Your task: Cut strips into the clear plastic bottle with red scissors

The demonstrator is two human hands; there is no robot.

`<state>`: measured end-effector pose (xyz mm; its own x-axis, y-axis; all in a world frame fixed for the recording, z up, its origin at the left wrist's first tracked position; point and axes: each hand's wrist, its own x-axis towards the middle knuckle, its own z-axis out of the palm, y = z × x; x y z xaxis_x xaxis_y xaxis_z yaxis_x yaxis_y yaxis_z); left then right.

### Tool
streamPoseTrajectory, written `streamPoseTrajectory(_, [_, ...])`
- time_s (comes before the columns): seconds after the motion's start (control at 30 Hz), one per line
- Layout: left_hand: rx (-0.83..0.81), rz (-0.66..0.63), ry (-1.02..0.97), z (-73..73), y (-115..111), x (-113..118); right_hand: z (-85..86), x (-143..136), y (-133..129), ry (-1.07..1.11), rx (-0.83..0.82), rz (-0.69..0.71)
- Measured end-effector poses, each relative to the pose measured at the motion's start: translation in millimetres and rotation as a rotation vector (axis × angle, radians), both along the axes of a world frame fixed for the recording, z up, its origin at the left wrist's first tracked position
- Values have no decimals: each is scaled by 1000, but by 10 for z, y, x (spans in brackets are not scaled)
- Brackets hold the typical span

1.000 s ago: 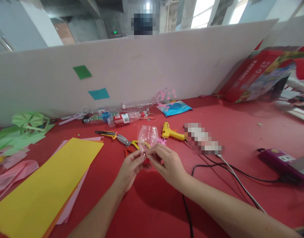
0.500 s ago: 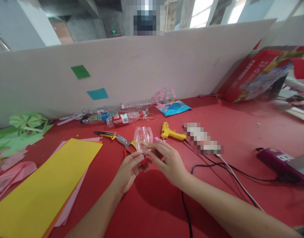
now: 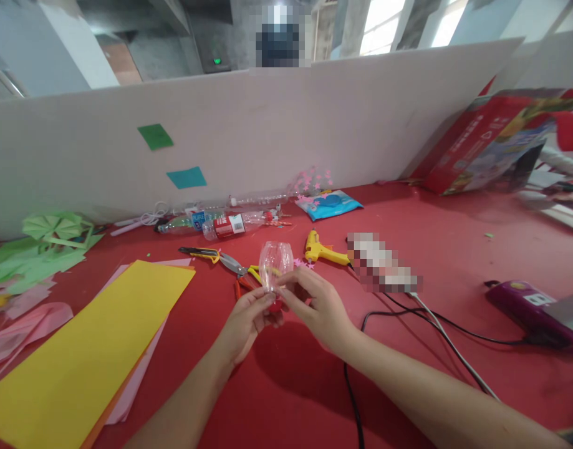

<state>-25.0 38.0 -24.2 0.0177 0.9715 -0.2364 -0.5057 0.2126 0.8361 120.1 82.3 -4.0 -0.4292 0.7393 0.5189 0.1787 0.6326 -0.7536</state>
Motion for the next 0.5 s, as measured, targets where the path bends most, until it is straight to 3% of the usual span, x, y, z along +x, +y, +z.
streamPoseTrajectory(0.3, [-31, 21, 11, 19, -20, -1, -72, 4, 2, -74, 169, -1])
streamPoseTrajectory(0.5, [-43, 38, -70, 53, -22, -9, -64, 9, -7, -63, 185, 36])
